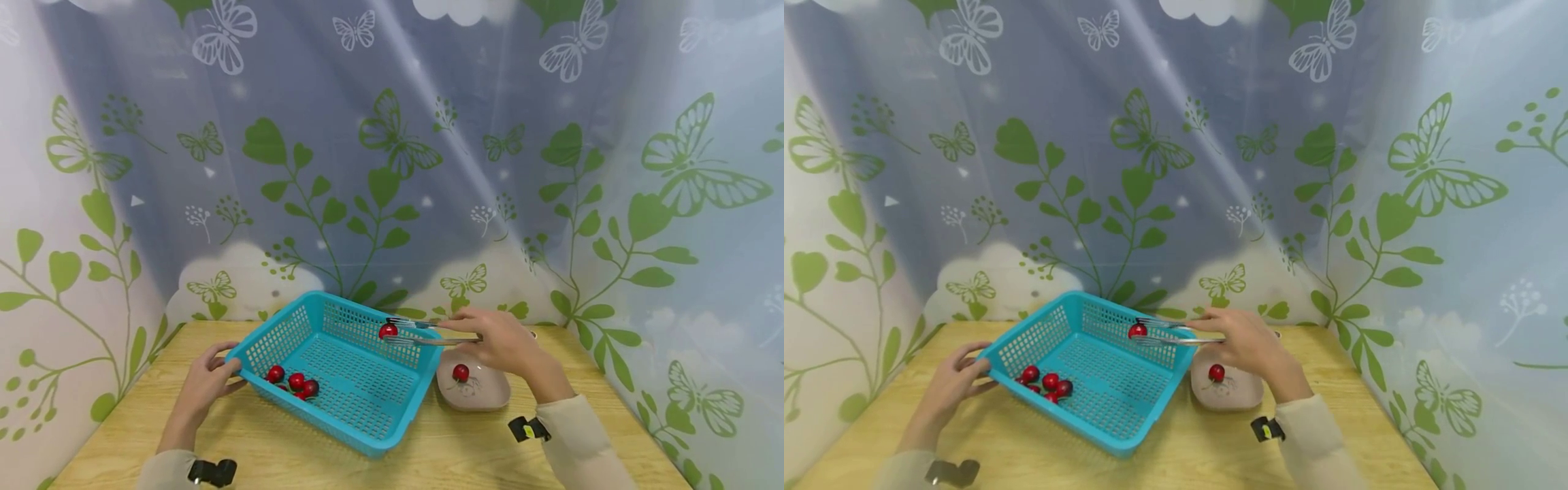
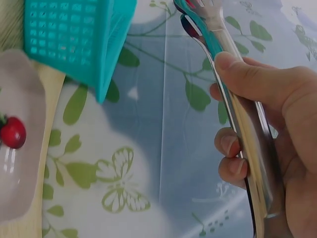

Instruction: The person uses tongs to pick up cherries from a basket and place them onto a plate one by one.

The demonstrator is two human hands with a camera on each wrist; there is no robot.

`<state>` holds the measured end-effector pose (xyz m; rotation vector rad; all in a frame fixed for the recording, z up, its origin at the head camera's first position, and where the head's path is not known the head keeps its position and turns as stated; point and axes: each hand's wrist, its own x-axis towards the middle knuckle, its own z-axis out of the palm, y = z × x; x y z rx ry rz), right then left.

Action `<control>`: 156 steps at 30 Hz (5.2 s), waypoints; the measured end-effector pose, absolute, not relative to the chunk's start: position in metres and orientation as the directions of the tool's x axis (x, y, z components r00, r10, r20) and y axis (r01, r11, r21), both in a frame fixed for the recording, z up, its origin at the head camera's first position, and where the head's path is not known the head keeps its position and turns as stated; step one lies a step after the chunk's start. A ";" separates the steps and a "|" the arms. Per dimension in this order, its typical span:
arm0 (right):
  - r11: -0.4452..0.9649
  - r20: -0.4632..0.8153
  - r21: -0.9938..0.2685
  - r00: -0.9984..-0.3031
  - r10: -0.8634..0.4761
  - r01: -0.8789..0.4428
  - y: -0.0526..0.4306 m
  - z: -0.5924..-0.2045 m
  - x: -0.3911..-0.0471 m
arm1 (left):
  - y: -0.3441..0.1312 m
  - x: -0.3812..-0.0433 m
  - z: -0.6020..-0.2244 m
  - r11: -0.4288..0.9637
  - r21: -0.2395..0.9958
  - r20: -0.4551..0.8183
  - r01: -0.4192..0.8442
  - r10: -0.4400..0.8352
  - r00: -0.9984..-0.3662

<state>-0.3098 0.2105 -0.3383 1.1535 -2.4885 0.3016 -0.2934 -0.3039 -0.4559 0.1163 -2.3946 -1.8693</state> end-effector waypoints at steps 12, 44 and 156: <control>0.707 0.471 -0.041 -0.637 -0.610 -0.706 0.258 -0.348 -0.294 | -0.303 -0.292 -0.455 0.256 0.967 0.053 0.022 -0.114 -0.992; 0.811 0.289 -0.088 -0.794 -0.535 -0.578 0.333 -0.388 -0.297 | -0.304 -0.294 -0.458 0.253 0.967 0.055 0.022 -0.122 -0.991; 0.615 0.319 -0.072 -0.602 -0.732 -0.785 0.146 -0.341 -0.346 | -0.304 -0.293 -0.456 0.250 0.968 0.063 0.030 -0.124 -0.990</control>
